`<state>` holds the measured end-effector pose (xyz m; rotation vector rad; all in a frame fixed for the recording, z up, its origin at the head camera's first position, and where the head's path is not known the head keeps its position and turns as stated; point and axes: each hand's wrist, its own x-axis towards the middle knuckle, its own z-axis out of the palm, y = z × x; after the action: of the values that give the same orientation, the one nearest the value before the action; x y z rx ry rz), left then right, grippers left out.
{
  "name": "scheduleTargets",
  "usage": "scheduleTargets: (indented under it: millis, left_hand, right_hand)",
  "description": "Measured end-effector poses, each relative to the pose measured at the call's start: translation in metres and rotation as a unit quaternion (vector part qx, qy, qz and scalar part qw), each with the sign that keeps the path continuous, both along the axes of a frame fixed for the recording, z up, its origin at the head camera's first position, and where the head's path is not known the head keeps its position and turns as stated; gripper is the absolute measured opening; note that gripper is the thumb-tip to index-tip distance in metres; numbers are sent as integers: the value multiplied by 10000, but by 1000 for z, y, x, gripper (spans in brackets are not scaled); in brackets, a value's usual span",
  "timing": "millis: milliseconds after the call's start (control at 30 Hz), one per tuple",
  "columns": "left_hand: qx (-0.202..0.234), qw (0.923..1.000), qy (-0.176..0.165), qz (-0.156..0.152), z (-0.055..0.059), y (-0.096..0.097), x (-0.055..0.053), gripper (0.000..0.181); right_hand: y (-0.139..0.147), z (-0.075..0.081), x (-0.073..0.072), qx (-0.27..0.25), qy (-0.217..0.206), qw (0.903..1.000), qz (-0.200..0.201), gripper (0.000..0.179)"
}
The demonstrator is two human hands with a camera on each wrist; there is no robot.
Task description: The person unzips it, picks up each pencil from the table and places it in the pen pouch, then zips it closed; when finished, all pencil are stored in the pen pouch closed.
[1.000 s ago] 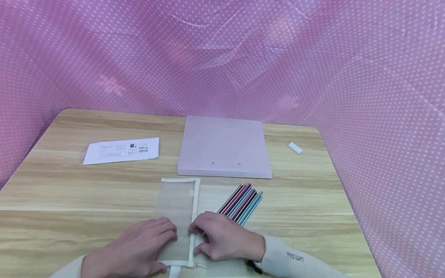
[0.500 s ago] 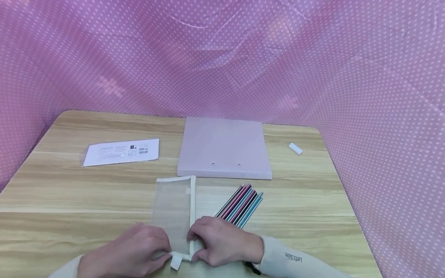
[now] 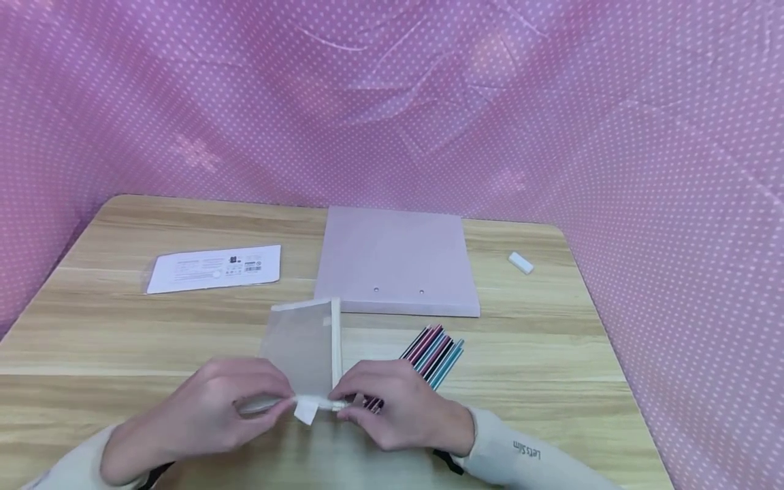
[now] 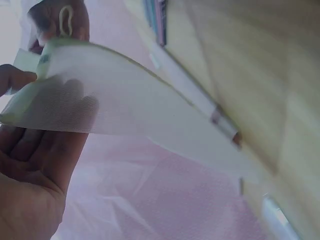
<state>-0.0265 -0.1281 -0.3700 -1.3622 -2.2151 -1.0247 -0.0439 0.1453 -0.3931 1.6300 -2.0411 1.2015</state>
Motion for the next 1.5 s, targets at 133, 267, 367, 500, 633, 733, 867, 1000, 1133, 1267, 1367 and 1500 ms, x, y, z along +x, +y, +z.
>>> scheduleTargets:
  millis: [133,267,367,500,633,733,867,1000,1133,1267,1367,1500]
  left_hand:
    - [426,9980,472,30,19,5,-11,10]
    - [1122,9874,1104,-142,36,14,-26,17]
    - [1590,9765,1422,-306,44,21,-38,17]
    - [2139,9646,1507,-335,47,28,-54,16]
    - [2610,9570,1250,-189,41,32,-68,16]
    - [2561,9620,949,-46,35,35,-79,16]
    - [1912,9785,687,352,25,41,-92,11]
    - [1207,9873,763,700,17,51,-98,28]
    - [859,9881,944,857,12,58,-94,28]
    - [787,9836,1185,1108,10,61,-91,18]
    - [803,9817,1261,1183,9,61,-91,12]
    - [998,9817,1247,1036,7,60,-90,12]
  right_hand:
    - [-1,20,-15,-979,937,9905,-250,9]
    - [-2,45,-29,-1635,1554,9733,-420,15]
    - [-3,61,-36,-1915,1666,9662,-452,15]
    - [-5,74,-41,-2088,1461,9646,-676,15]
    - [-5,79,-45,-2089,1314,9638,-1013,16]
    - [-2,76,-52,-2032,1247,9624,-1300,14]
    - [4,68,-66,-1702,1113,9609,-1880,10]
    - [7,57,-76,-1138,1201,9587,-2313,13]
    - [0,49,-78,-728,1385,9631,-2191,14]
    - [-4,46,-76,-354,1323,9698,-2017,15]
    - [-3,46,-75,-106,1063,9737,-2011,17]
    - [0,47,-74,21,681,9771,-2018,19]
